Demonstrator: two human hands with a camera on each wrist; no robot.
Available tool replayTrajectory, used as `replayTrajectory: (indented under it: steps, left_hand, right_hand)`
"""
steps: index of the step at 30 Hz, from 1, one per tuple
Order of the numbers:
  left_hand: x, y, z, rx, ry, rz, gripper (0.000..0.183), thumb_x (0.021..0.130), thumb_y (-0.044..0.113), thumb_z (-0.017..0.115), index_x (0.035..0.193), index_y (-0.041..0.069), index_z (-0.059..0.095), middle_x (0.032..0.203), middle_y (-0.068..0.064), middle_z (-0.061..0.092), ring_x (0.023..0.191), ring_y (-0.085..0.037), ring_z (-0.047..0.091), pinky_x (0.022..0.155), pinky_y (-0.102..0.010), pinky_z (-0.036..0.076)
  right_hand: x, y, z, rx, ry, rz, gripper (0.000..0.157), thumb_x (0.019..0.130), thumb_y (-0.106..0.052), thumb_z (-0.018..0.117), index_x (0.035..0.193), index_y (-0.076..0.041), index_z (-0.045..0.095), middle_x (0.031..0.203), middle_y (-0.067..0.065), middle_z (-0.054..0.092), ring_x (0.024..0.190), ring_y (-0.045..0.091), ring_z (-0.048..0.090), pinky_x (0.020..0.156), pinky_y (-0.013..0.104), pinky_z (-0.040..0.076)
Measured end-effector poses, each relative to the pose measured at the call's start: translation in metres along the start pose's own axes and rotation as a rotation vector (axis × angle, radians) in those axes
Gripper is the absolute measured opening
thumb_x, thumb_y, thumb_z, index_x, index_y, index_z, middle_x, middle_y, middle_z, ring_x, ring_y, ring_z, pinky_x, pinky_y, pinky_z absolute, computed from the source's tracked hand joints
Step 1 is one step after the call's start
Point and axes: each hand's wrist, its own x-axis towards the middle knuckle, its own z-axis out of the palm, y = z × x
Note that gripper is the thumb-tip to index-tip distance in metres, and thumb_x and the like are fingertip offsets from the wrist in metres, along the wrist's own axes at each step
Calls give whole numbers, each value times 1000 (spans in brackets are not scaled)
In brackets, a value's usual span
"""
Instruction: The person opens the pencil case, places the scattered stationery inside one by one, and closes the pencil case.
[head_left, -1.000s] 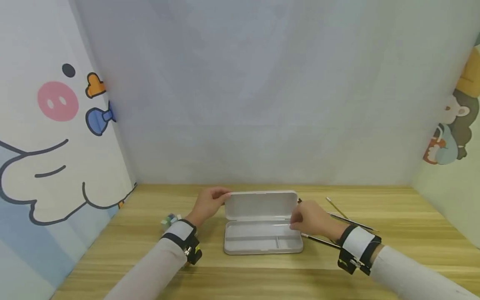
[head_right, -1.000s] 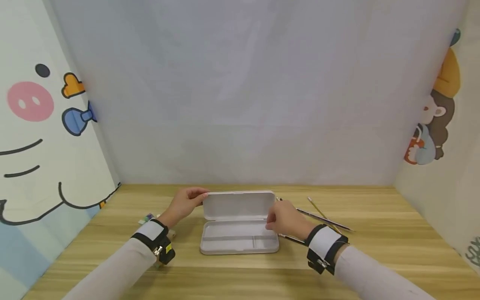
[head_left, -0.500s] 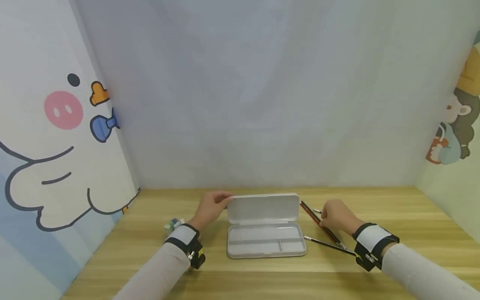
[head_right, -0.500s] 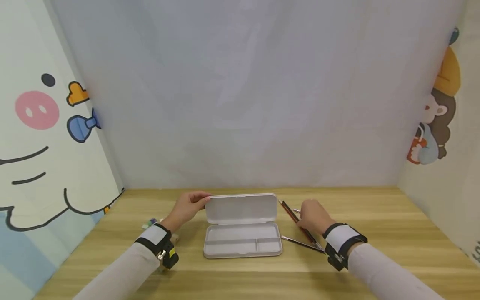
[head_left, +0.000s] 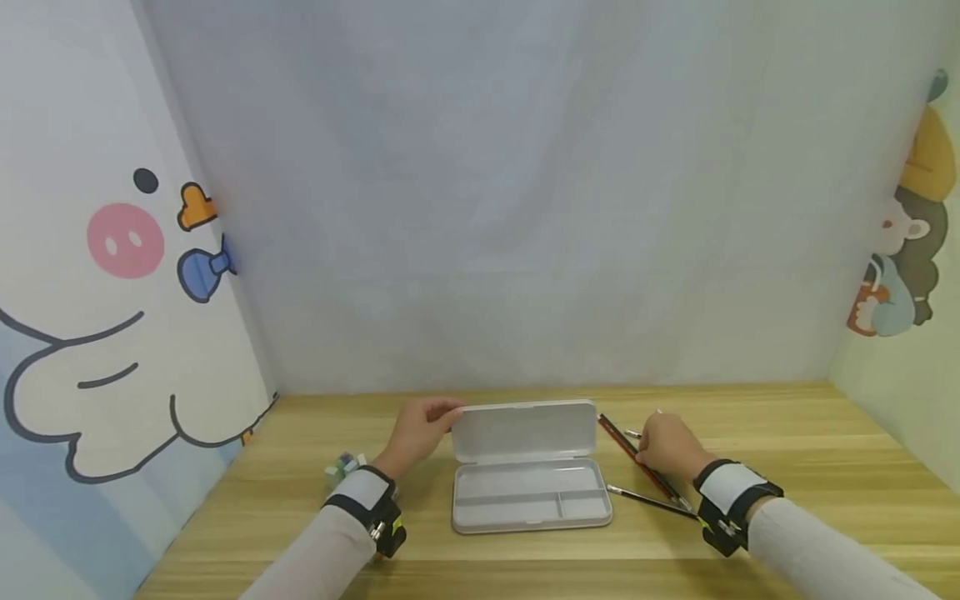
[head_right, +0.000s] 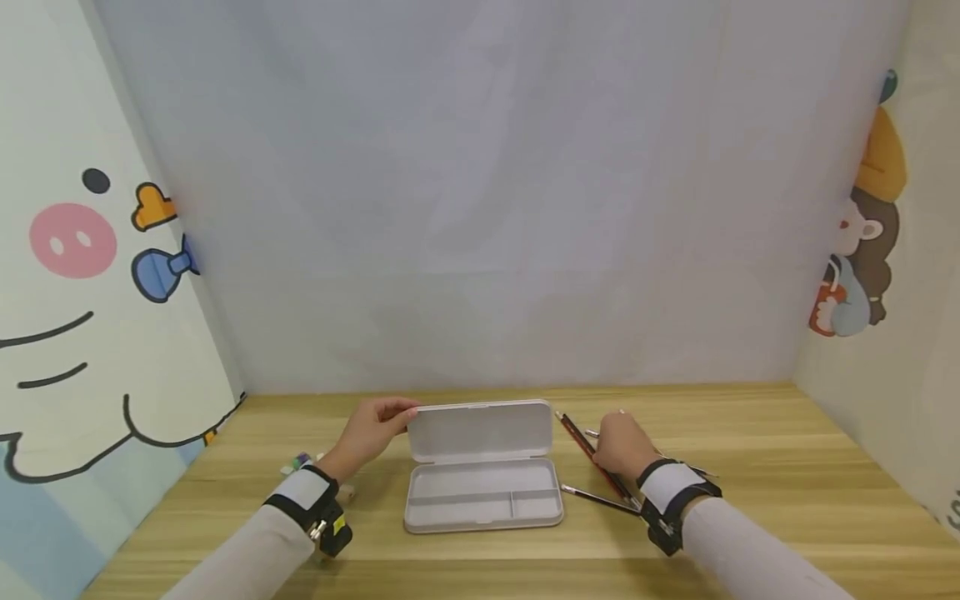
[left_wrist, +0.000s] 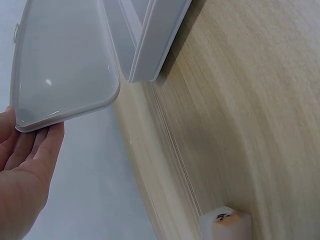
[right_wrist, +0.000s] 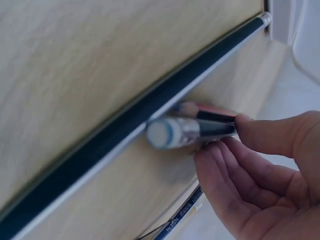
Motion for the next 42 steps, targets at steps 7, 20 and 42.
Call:
replayTrajectory:
  steps: [7, 20, 42]
  left_hand:
    - [-3, 0, -1, 1, -4, 10, 16, 86, 12, 61, 96, 3, 68, 98, -15, 67, 89, -22, 62, 75, -35, 55]
    - [-6, -5, 0, -8, -3, -2, 18, 86, 14, 61, 99, 3, 67, 100, -15, 67, 91, -22, 62, 77, -35, 55]
    - [-1, 0, 0, 4, -5, -22, 18, 87, 15, 60, 99, 4, 67, 102, -15, 67, 92, -22, 61, 78, -35, 55]
  right_hand:
    - [-2, -3, 5, -2, 2, 52, 16, 64, -3, 72, 54, -8, 61, 53, -2, 56, 50, 11, 44, 49, 30, 45]
    - [-4, -3, 9, -5, 16, 57, 14, 63, -5, 73, 54, -8, 63, 53, -1, 58, 50, 11, 44, 49, 30, 46]
    - [8, -16, -21, 59, 42, 66, 7, 70, -4, 68, 75, 0, 68, 73, 11, 66, 64, 20, 57, 57, 36, 53]
